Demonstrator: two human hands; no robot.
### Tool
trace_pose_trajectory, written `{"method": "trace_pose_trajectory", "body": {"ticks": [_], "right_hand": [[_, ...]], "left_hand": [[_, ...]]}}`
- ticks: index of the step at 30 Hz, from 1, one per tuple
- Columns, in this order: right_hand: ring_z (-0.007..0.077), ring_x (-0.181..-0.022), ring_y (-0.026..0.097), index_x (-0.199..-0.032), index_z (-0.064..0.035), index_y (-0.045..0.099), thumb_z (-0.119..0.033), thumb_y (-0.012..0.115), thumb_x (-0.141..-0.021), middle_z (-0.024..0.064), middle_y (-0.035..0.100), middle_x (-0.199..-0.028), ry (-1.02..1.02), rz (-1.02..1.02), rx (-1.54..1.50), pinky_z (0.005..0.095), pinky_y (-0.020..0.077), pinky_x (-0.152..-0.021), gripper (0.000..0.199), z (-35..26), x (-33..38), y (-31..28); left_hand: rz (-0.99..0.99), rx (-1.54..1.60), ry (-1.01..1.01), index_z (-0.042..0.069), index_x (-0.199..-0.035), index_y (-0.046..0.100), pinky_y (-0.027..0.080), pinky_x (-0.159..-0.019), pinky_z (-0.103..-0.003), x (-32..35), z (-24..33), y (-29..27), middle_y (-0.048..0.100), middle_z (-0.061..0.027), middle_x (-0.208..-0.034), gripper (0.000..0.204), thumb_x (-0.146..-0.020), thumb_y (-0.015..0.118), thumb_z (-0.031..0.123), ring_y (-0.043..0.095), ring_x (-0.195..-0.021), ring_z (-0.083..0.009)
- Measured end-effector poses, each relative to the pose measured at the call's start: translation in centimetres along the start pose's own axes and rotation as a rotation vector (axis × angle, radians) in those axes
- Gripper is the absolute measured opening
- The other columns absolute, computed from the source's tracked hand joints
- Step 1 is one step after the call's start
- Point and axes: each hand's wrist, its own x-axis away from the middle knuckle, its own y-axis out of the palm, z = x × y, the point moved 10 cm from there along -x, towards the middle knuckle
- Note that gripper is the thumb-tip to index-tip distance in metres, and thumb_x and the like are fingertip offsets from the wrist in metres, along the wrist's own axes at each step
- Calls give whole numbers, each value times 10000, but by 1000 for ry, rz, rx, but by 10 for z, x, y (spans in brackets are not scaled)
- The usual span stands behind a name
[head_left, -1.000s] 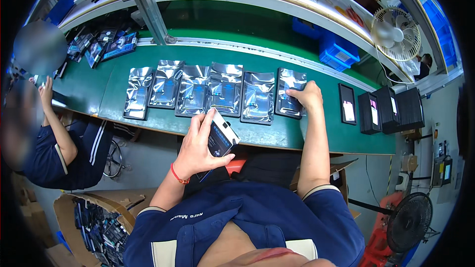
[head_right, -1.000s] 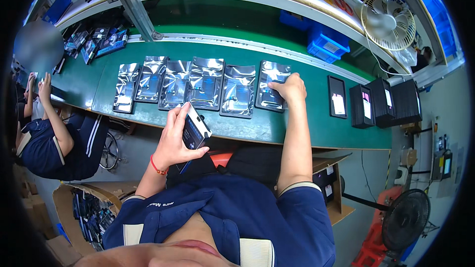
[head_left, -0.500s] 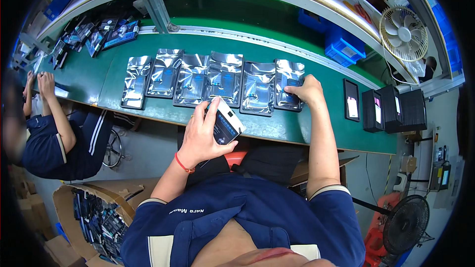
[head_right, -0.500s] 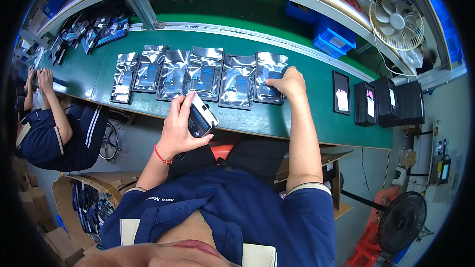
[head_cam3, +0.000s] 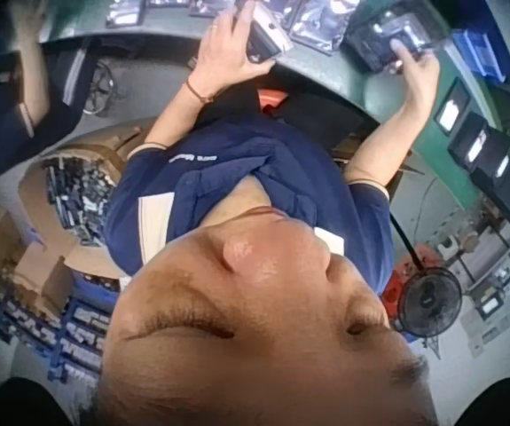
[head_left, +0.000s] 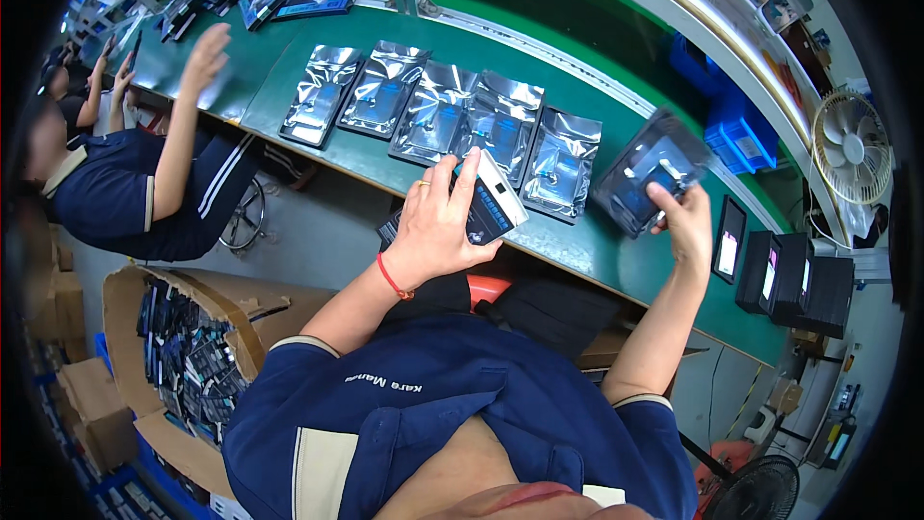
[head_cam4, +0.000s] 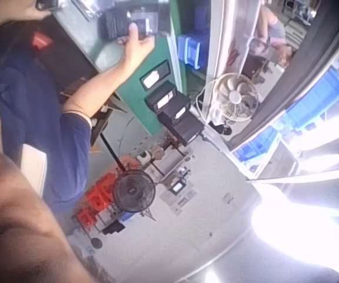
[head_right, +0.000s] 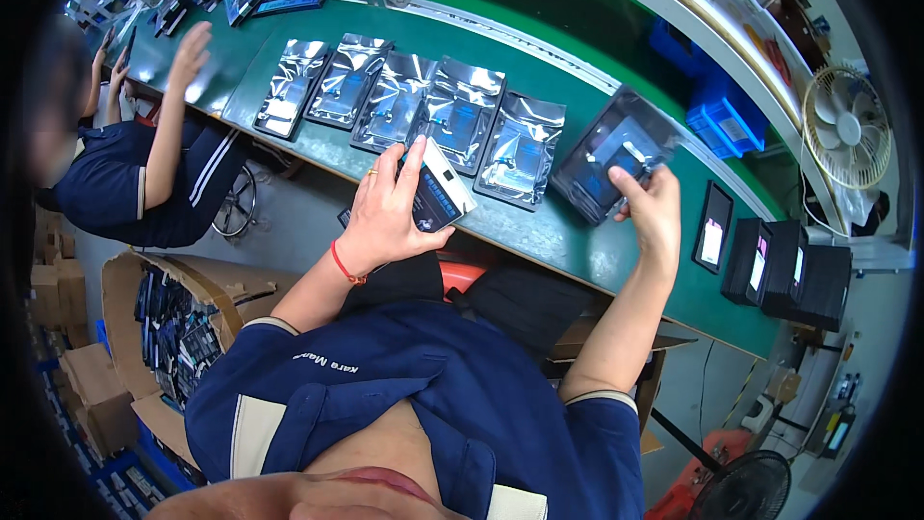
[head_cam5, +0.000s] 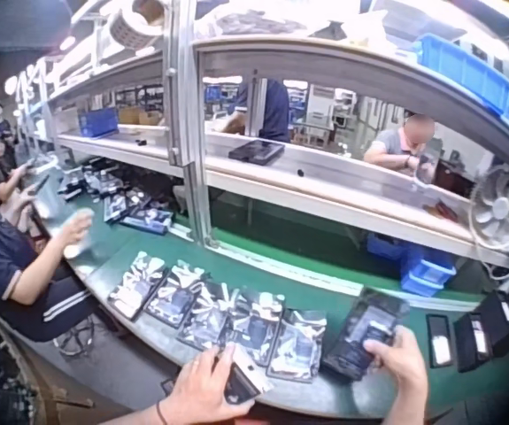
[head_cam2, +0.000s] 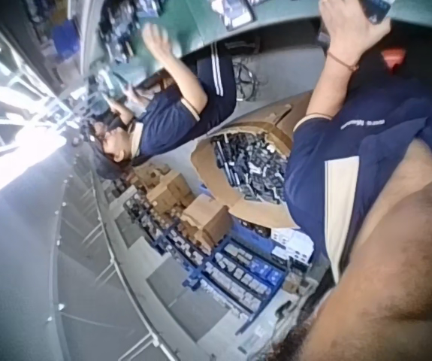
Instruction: The person is assembling and packaging small electronic components into boxes on an assembly line.
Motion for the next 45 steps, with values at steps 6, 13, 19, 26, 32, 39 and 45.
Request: {"method": "trace_pose_trajectory", "body": {"ticks": [6, 13, 19, 26, 32, 39, 45], "right_hand": [[159, -708, 638, -1059, -3, 578, -48, 688, -818, 93, 634, -914, -278, -139, -562, 292, 573, -510, 269, -48, 52, 91], [131, -684, 628, -1008, 28, 601, -14, 677, -833, 82, 642, -863, -292, -89, -630, 272, 580, -570, 196, -33, 54, 116], [154, -689, 635, -990, 27, 608, -36, 694, -826, 95, 647, -869, -272, -112, -452, 281, 562, -543, 195, -29, 54, 108], [130, -643, 622, -987, 34, 609, -36, 705, -809, 92, 648, -842, -186, -132, -433, 244, 534, -498, 215, -29, 56, 103], [101, -547, 588, -958, 33, 625, -53, 689, -817, 82, 654, -797, -42, -271, -341, 214, 493, -447, 177, -27, 57, 115], [75, -483, 538, -1046, 20, 566, -76, 702, -815, 78, 651, -829, -37, -197, -561, 194, 437, -389, 285, -14, 45, 129], [70, -441, 488, -1027, 16, 565, -124, 728, -797, 67, 646, -823, 39, -220, -523, 185, 393, -367, 314, -13, 38, 134]], "left_hand": [[-64, -69, -18, -51, -1320, 381, 449, -855, -450, -2, 19, 12, 442, -245, -1192, 992, -529, 808, 367, 517, -1034, -400], [56, -64, -100, -54, -1355, 333, 443, -839, -452, 1, 10, -5, 399, -237, -1236, 1058, -510, 830, 347, 501, -1058, -390], [67, -97, -73, -13, -1428, 278, 411, -862, -437, -1, 6, -10, 405, -215, -1228, 1124, -514, 836, 328, 493, -1054, -357], [76, -51, 41, -6, -1410, 324, 396, -881, -431, -5, 14, -12, 422, -207, -1199, 1079, -513, 837, 305, 479, -1060, -353], [-17, 0, 209, 15, -1413, 334, 383, -874, -426, -3, 26, -1, 425, -178, -1193, 1100, -468, 829, 281, 482, -1027, -331], [8, 24, 137, -7, -1408, 336, 410, -867, -426, -3, 26, -2, 435, -194, -1190, 1075, -504, 816, 321, 504, -1031, -343], [-24, -97, 64, -16, -1412, 315, 420, -845, -425, -2, 27, 2, 432, -214, -1197, 1042, -547, 790, 318, 511, -1016, -359]]}}
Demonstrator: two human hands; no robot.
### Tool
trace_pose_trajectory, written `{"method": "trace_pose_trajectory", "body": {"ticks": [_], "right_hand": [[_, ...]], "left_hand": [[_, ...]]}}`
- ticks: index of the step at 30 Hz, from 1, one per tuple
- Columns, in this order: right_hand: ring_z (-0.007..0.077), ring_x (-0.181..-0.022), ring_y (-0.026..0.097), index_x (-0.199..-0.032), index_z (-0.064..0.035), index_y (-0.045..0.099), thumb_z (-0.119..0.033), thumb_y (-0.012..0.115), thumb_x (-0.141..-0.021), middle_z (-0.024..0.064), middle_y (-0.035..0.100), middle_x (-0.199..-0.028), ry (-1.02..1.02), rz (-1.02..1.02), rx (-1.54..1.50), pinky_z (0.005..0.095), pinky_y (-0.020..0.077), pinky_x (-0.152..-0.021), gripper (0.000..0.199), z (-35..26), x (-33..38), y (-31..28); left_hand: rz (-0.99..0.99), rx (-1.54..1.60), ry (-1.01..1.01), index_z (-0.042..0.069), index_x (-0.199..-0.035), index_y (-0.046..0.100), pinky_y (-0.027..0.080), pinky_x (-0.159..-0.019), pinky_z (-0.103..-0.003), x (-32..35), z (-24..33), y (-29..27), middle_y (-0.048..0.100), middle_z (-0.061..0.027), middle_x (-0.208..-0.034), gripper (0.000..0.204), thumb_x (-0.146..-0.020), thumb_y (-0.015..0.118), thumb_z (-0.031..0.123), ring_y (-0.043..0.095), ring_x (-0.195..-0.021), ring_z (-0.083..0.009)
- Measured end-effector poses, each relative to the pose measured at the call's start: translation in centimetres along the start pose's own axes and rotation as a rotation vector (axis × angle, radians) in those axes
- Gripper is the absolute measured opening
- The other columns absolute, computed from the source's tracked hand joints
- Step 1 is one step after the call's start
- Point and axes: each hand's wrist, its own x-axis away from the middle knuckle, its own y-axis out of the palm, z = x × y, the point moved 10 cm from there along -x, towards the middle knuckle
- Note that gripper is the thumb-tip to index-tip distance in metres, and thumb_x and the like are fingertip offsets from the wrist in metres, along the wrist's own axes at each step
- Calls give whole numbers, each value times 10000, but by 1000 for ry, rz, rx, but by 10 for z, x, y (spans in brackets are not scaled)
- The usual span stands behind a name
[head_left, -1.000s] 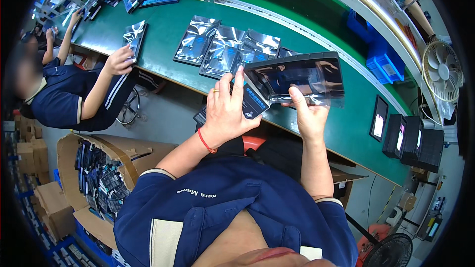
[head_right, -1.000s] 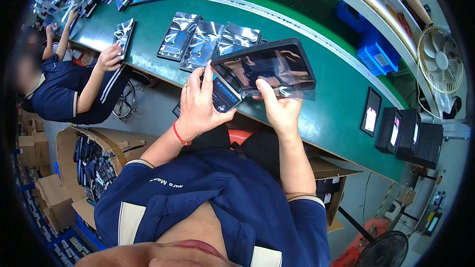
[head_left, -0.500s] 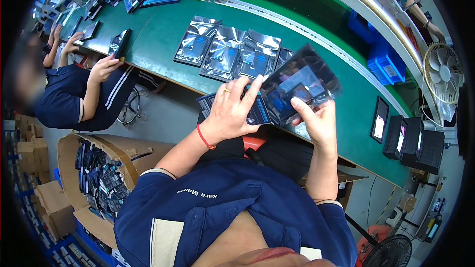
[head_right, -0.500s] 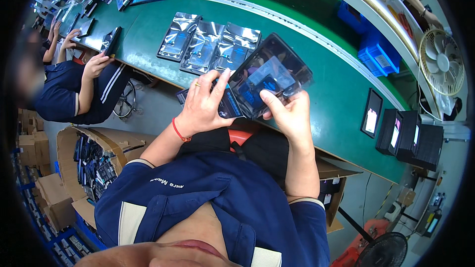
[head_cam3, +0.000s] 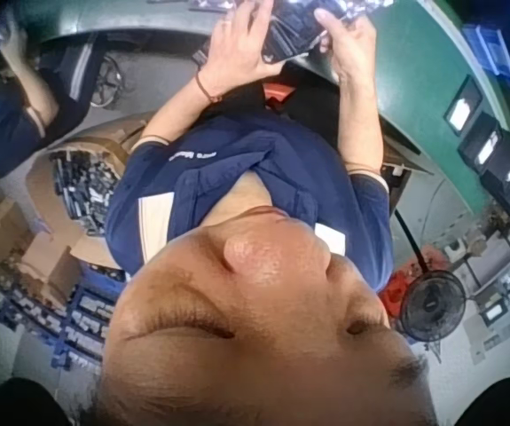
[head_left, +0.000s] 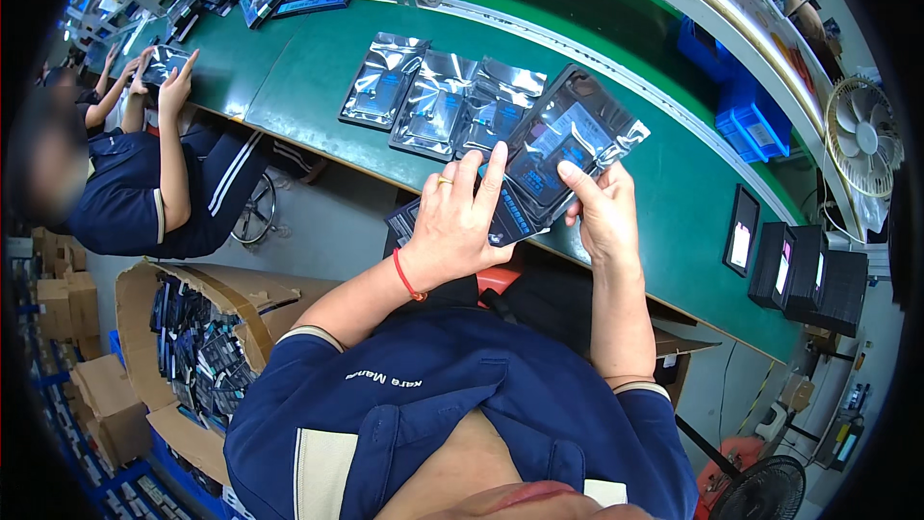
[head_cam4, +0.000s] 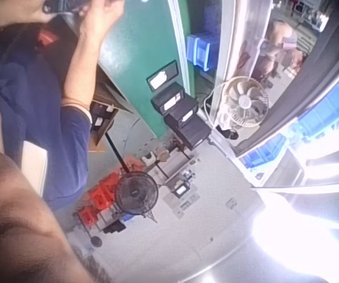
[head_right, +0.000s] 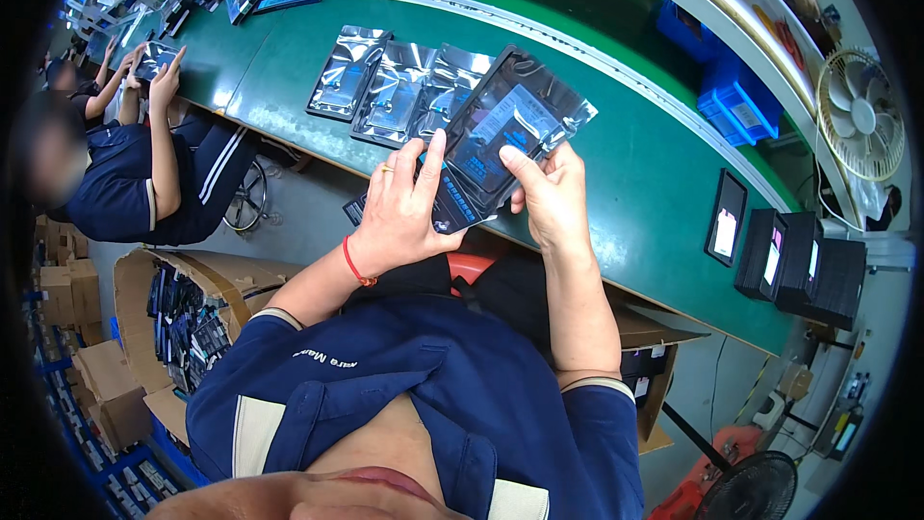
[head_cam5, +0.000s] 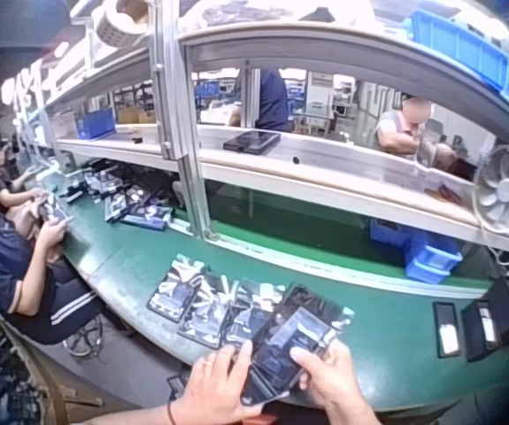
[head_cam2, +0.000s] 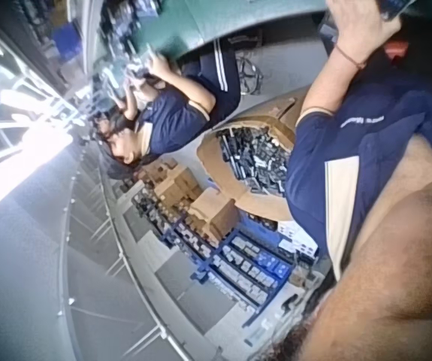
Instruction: The person is assembling and packaging small electronic components into boxes on an assembly line.
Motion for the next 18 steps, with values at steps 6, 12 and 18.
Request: {"method": "trace_pose_trajectory", "body": {"ticks": [6, 12, 18], "right_hand": [[85, -682, 605, -1054, -5, 596, -100, 702, -820, 53, 665, -902, 30, -51, -35, 219, 501, -579, 274, 29, -1, 11], [156, -1061, 571, -1218, 2, 546, -88, 685, -837, 89, 615, -1149, -26, -185, -26, 301, 459, -913, 416, 35, 8, 30], [46, -773, 521, -846, -42, 573, -136, 683, -849, 5, 604, -834, -233, -19, 99, 212, 432, -655, 145, -13, -13, -11]], "left_hand": [[-3, 5, -210, -29, -1423, 282, 421, -838, -431, 0, -16, 1, 417, -221, -1205, 1087, -533, 796, 327, 499, -1040, -368], [62, -8, -146, -21, -1432, 267, 413, -844, -434, 1, -16, 2, 418, -215, -1202, 1090, -540, 789, 326, 498, -1043, -359], [21, -10, -117, -24, -1429, 267, 414, -858, -442, 2, -9, 5, 419, -213, -1200, 1077, -553, 791, 318, 498, -1047, -359]]}}
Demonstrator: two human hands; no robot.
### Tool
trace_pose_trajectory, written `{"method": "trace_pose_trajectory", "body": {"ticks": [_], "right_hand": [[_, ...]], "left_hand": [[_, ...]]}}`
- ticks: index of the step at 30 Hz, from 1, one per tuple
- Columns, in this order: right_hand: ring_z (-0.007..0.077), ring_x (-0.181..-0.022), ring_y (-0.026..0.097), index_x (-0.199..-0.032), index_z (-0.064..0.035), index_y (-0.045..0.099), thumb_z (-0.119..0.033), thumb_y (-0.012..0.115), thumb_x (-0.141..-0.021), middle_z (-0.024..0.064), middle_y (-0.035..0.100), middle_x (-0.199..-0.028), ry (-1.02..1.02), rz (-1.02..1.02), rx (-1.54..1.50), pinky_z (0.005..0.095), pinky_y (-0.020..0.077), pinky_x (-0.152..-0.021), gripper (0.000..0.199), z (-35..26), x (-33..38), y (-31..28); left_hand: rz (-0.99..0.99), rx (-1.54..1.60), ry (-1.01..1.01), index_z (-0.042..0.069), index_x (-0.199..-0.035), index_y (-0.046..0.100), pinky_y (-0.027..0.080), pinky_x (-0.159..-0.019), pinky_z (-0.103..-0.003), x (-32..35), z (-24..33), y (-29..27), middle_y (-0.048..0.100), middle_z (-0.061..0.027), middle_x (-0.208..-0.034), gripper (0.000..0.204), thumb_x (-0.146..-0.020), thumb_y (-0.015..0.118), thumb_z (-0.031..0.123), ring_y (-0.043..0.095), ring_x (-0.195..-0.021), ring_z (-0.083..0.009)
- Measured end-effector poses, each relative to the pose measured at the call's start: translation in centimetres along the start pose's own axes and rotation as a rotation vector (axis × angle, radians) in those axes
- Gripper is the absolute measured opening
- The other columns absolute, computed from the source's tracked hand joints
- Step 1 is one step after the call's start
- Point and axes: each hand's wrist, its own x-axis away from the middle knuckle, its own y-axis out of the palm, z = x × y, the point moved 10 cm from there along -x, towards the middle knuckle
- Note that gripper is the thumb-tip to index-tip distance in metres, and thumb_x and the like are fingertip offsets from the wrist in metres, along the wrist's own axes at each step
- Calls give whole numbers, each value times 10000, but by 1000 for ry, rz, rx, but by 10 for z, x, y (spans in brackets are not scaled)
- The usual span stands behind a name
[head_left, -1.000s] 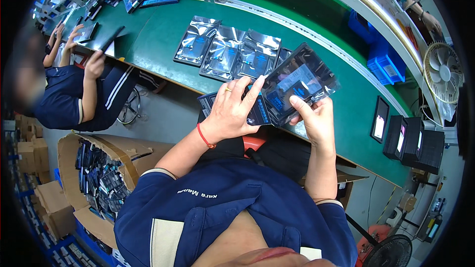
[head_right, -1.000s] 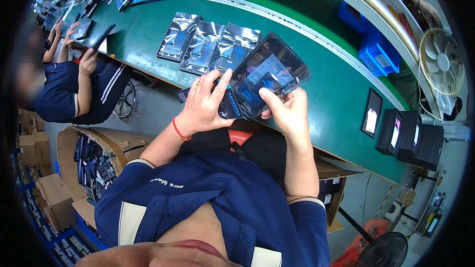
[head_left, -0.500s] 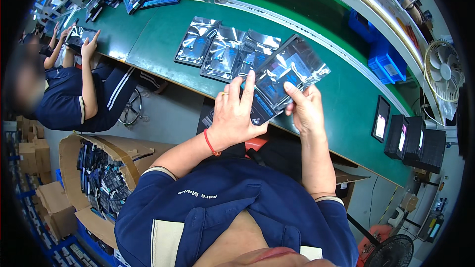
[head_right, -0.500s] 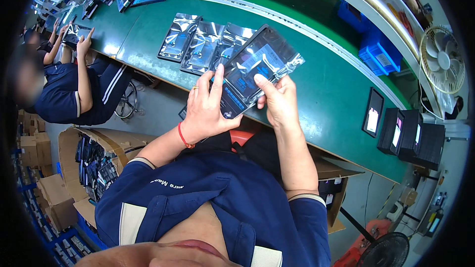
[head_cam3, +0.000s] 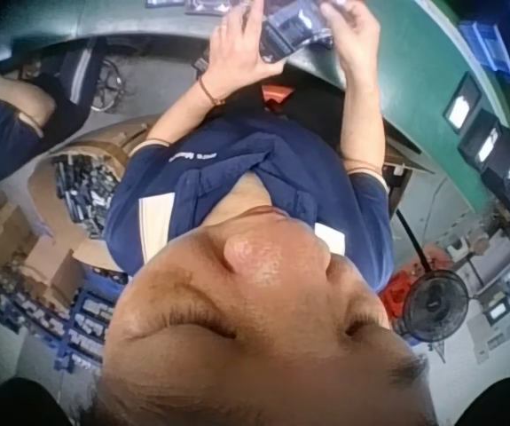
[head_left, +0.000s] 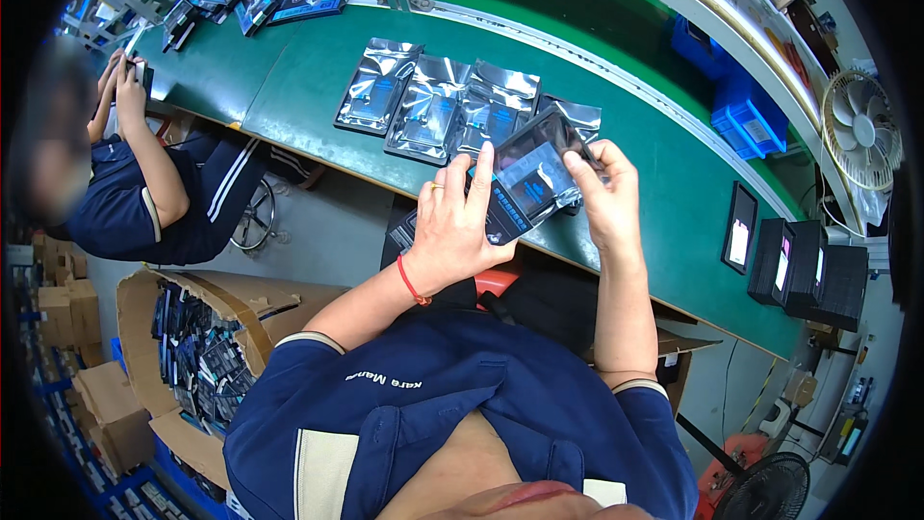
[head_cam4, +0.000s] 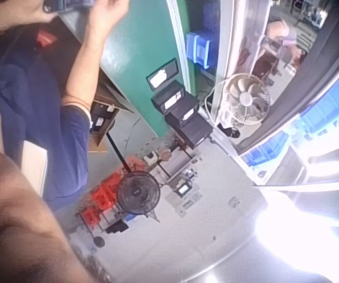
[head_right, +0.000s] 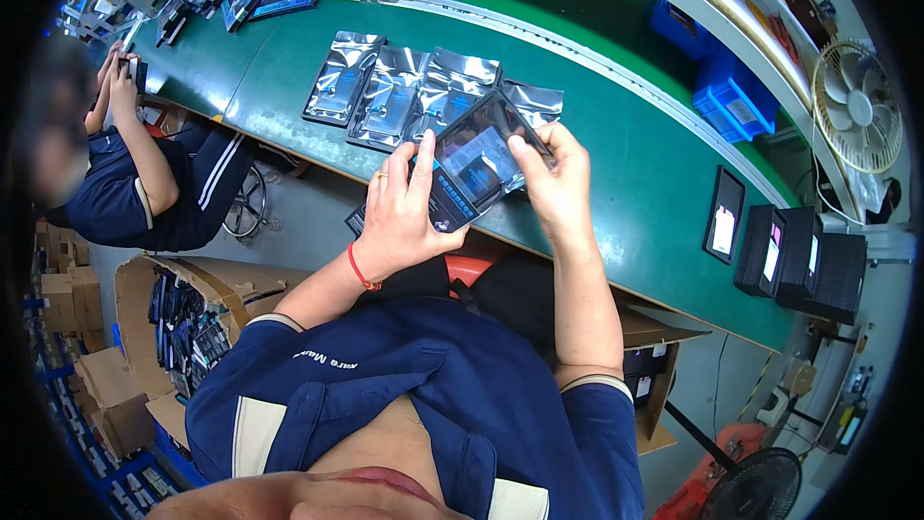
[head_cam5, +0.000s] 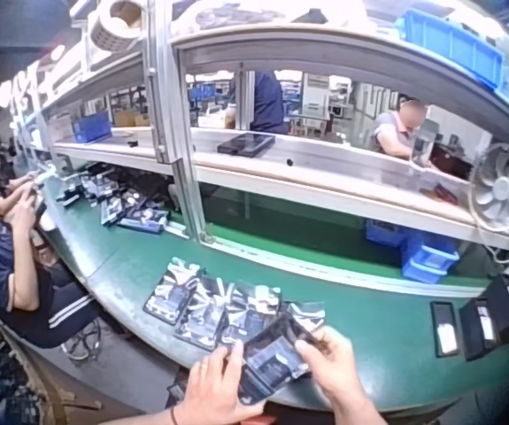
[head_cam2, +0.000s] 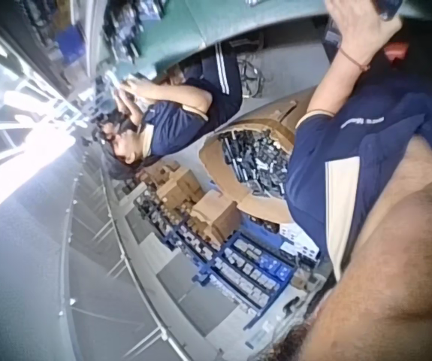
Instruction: The person is assembling and packaging small electronic components into boxes on an assembly line.
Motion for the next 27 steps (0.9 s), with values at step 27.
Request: {"method": "trace_pose_trajectory", "body": {"ticks": [27], "right_hand": [[354, -946, 624, -1024, 77, 613, -71, 782, -678, 243, 586, -1159, -714, -239, 641, 374, 512, -810, 412, -35, 73, 68]], "left_hand": [[137, 268, 65, -23, -1443, 238, 423, -839, -437, -4, -12, -9, 478, -198, -1221, 1162, -512, 820, 359, 518, -1043, -354]]}}
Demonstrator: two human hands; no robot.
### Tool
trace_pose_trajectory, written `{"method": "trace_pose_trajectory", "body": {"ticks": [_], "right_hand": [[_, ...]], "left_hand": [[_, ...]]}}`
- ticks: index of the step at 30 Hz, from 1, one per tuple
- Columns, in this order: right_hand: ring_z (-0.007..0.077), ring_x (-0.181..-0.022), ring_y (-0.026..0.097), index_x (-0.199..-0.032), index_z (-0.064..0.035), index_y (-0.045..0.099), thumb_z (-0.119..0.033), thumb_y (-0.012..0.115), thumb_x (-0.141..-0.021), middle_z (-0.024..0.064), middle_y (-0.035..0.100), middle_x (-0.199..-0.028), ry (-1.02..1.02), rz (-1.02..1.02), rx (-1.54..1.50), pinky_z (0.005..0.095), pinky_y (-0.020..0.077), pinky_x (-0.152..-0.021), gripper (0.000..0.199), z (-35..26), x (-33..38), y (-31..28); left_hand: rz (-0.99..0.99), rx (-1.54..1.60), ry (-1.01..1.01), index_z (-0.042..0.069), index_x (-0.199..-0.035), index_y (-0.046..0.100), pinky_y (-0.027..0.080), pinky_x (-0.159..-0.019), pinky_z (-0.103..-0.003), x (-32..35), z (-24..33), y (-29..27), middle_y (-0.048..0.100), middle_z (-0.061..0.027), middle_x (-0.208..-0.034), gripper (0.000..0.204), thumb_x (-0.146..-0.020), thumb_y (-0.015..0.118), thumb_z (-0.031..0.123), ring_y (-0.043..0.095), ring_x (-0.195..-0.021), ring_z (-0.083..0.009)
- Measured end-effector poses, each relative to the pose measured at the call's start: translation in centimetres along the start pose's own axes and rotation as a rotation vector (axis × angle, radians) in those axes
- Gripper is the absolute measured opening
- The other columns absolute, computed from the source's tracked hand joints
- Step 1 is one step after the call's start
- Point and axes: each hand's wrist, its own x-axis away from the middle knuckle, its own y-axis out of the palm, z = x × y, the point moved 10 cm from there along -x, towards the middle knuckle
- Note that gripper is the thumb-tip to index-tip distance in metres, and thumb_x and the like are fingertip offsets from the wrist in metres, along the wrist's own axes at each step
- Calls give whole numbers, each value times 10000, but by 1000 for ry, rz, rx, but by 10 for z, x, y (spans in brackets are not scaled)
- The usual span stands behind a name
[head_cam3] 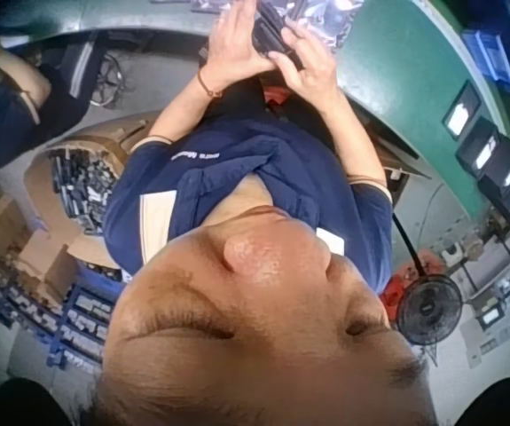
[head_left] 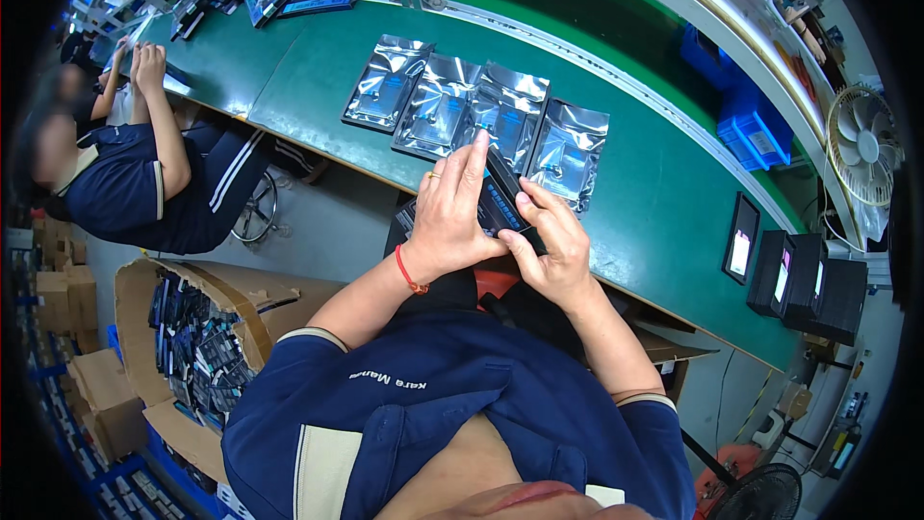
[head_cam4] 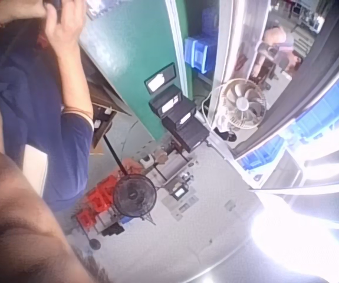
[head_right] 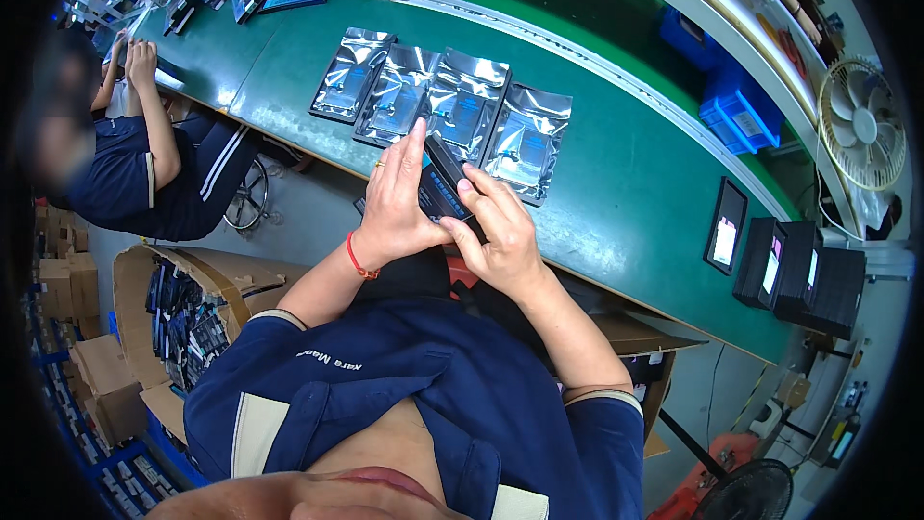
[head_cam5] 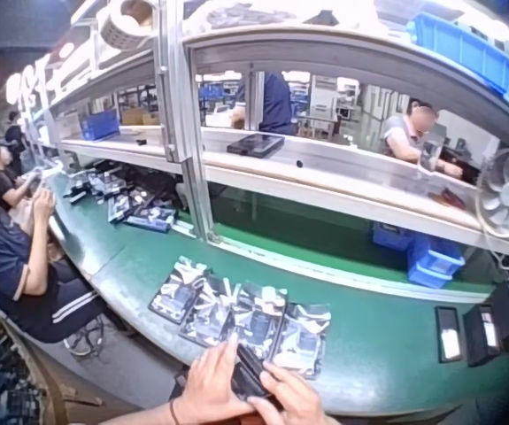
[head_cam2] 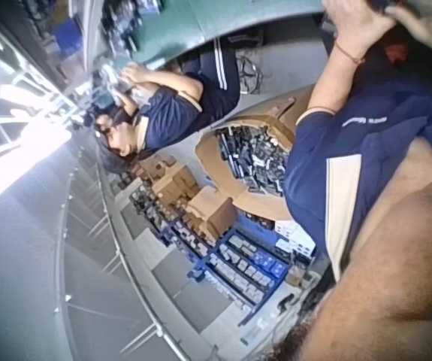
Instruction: The person is assembling and packaging small electronic components into boxes on an assembly line.
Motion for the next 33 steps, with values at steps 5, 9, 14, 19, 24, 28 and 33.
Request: {"method": "trace_pose_trajectory", "body": {"ticks": [5, 9, 14, 19, 24, 28, 33], "right_hand": [[338, -939, 629, -1004, 81, 621, -59, 772, -694, 240, 588, -1154, -22, -36, 51, 372, 514, -805, 372, -1, 2, 7], [322, -983, 638, -915, 36, 659, -63, 770, -715, 238, 599, -1144, 274, -90, -405, 352, 504, -833, 250, 34, 6, 17], [269, -971, 630, -1059, 23, 648, -71, 736, -760, 213, 579, -1198, 100, -98, -220, 341, 500, -828, 325, 23, -6, 0], [205, -1146, 521, -1437, -6, 293, -40, 556, -893, 169, 490, -1304, 434, 97, -777, 315, 465, -895, 605, 44, 1, 6], [199, -1096, 562, -1391, 0, 385, -29, 518, -913, 179, 544, -1252, 662, 77, -950, 306, 457, -912, 497, 51, 10, 25], [227, -920, 669, -1232, -3, 582, -19, 609, -855, 194, 666, -1032, 204, -32, -212, 316, 509, -808, 379, 14, -10, -1], [99, -860, 630, -1045, 23, 615, -7, 643, -859, 86, 667, -927, 584, 119, -611, 237, 518, -739, 190, 53, 7, 10]], "left_hand": [[-45, -81, 30, 32, -1428, 309, 420, -838, -433, 2, -1, 4, 478, -181, -1204, 1097, -501, 815, 330, 515, -1044, -350], [29, 7, 49, 46, -1410, 336, 417, -861, -439, 2, 4, -3, 467, -181, -1216, 1062, -493, 810, 292, 511, -1055, -352], [7, 143, -24, 2, -1408, 283, 408, -936, -444, -5, 2, -1, 457, -216, -1233, 1094, -494, 824, 267, 491, -1118, -375], [30, 162, -88, -29, -1377, 278, 405, -971, -438, -12, -4, -7, 464, -245, -1240, 1089, -499, 852, 263, 482, -1154, -395], [43, 1, 29, -6, -1338, 316, 440, -930, -430, -5, 4, -2, 461, -221, -1242, 1055, -483, 873, 264, 517, -1118, -369], [33, 115, -11, -19, -1405, 224, 424, -933, -466, -6, -3, 0, 460, -261, -1266, 1139, -507, 851, 295, 506, -1124, -418], [17, 10, 153, -11, -1431, 232, 419, -862, -458, -3, 19, 8, 449, -245, -1308, 1150, -487, 820, 280, 529, -1069, -387]]}}
